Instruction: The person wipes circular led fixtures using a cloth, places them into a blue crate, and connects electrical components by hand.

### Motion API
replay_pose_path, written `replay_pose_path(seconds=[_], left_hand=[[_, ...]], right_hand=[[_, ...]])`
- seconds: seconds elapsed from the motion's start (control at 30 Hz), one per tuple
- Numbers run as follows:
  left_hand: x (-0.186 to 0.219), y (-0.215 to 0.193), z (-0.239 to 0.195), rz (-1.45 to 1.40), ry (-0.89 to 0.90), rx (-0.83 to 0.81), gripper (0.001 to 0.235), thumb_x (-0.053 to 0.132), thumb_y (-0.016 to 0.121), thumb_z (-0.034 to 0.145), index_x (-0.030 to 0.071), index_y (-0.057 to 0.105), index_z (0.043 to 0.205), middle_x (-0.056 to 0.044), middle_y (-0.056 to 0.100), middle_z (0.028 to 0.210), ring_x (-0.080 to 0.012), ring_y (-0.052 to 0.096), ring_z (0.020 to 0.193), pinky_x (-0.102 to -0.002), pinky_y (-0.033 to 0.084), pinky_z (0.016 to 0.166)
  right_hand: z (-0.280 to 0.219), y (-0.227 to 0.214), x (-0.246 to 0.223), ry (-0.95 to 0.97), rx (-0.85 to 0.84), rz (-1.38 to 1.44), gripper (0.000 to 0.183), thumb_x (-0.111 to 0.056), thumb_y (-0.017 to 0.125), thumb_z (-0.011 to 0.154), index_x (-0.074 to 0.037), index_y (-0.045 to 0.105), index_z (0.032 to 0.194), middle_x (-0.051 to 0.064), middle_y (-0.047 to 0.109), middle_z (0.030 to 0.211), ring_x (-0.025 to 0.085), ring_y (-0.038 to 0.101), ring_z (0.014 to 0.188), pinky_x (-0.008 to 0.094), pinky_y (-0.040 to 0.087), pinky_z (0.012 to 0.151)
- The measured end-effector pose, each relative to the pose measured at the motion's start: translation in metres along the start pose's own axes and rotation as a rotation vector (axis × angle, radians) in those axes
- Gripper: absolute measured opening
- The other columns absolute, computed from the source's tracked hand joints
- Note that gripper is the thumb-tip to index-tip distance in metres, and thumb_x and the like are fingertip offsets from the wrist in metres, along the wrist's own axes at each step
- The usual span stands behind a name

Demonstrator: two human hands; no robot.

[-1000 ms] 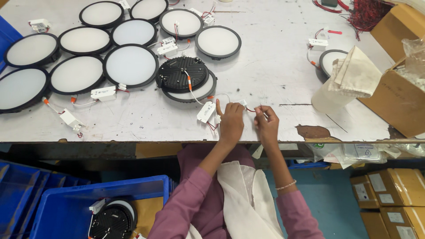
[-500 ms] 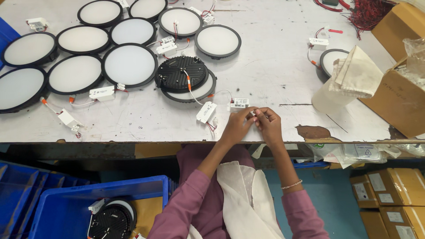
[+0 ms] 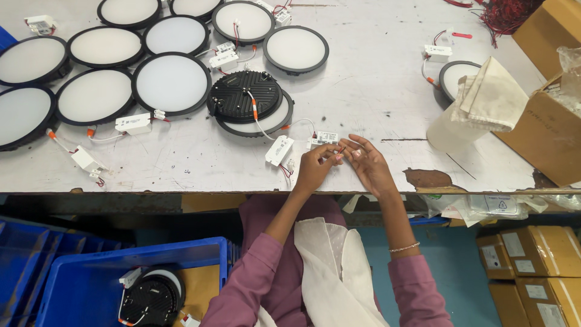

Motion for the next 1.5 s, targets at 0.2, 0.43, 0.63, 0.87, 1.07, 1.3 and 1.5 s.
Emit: replay_pose_path(seconds=[0.2, 0.43, 0.63, 0.87, 1.07, 1.3, 1.5], left_hand=[[-0.001, -0.003, 0.002, 0.023, 0.021, 0.007, 0.019, 0.014, 0.067, 0.095, 0.003, 0.071, 0.11, -0.006, 0.077, 0.083, -0.0095, 0.074, 0.079, -0.024, 0.056, 0.072], [-0.007, -0.005, 0.001, 0.058, 0.026, 0.054, 0.014, 0.016, 0.071, 0.096, 0.002, 0.072, 0.099, -0.004, 0.075, 0.082, -0.0094, 0.072, 0.079, -0.024, 0.051, 0.069], [-0.002, -0.007, 0.0, 0.12, 0.058, 0.107, 0.011, 0.012, 0.071, 0.093, 0.002, 0.07, 0.098, -0.005, 0.072, 0.085, -0.0102, 0.067, 0.076, -0.027, 0.048, 0.065], [0.009, -0.006, -0.005, 0.205, 0.128, 0.142, 0.009, 0.007, 0.069, 0.093, 0.001, 0.067, 0.1, -0.007, 0.069, 0.088, -0.0145, 0.062, 0.075, -0.029, 0.047, 0.065], [0.013, -0.006, -0.006, 0.232, 0.154, 0.138, 0.009, 0.006, 0.069, 0.092, 0.002, 0.067, 0.099, -0.007, 0.067, 0.089, -0.0156, 0.062, 0.076, -0.03, 0.046, 0.065], [0.014, -0.008, -0.008, 0.229, 0.132, 0.165, 0.008, 0.006, 0.069, 0.092, 0.001, 0.068, 0.099, -0.008, 0.068, 0.087, -0.0165, 0.06, 0.071, -0.03, 0.045, 0.062], [0.017, -0.008, -0.007, 0.256, 0.169, 0.167, 0.007, 0.005, 0.07, 0.091, 0.001, 0.067, 0.097, -0.008, 0.068, 0.086, -0.0168, 0.061, 0.071, -0.031, 0.046, 0.062]], right_hand=[[0.006, -0.021, 0.007, -0.042, -0.026, 0.1, 0.033, -0.006, 0.07, 0.101, 0.007, 0.05, 0.124, 0.03, 0.052, 0.154, 0.028, 0.051, 0.144, 0.032, 0.04, 0.117], [0.007, -0.043, 0.023, 0.003, -0.006, 0.024, 0.037, -0.008, 0.072, 0.105, 0.007, 0.066, 0.138, 0.011, 0.065, 0.115, 0.013, 0.058, 0.103, 0.029, 0.05, 0.09], [0.001, -0.015, 0.008, 0.005, 0.015, -0.108, 0.027, -0.006, 0.07, 0.095, -0.001, 0.064, 0.121, 0.005, 0.068, 0.113, 0.009, 0.064, 0.105, 0.025, 0.052, 0.098], [-0.001, -0.008, 0.003, -0.009, 0.044, -0.141, 0.027, -0.002, 0.07, 0.093, -0.001, 0.064, 0.119, 0.008, 0.07, 0.118, 0.011, 0.065, 0.108, 0.027, 0.051, 0.1], [0.002, -0.013, 0.008, -0.028, 0.025, -0.167, 0.027, 0.0, 0.07, 0.094, 0.001, 0.065, 0.121, 0.008, 0.07, 0.112, 0.013, 0.066, 0.106, 0.03, 0.053, 0.101], [0.001, -0.016, 0.008, -0.051, 0.015, -0.162, 0.03, -0.001, 0.068, 0.096, 0.003, 0.064, 0.126, 0.007, 0.069, 0.105, 0.012, 0.065, 0.099, 0.03, 0.055, 0.093], [0.002, -0.012, 0.009, -0.027, 0.004, -0.209, 0.031, -0.003, 0.068, 0.096, 0.004, 0.064, 0.127, 0.008, 0.069, 0.103, 0.014, 0.067, 0.096, 0.03, 0.055, 0.091]])
Point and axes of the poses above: each hand's wrist, its own z-axis towards the middle knuckle, its own y-axis out of the palm, x = y × z, the point moved 8 cm from there along z, towards the middle knuckle
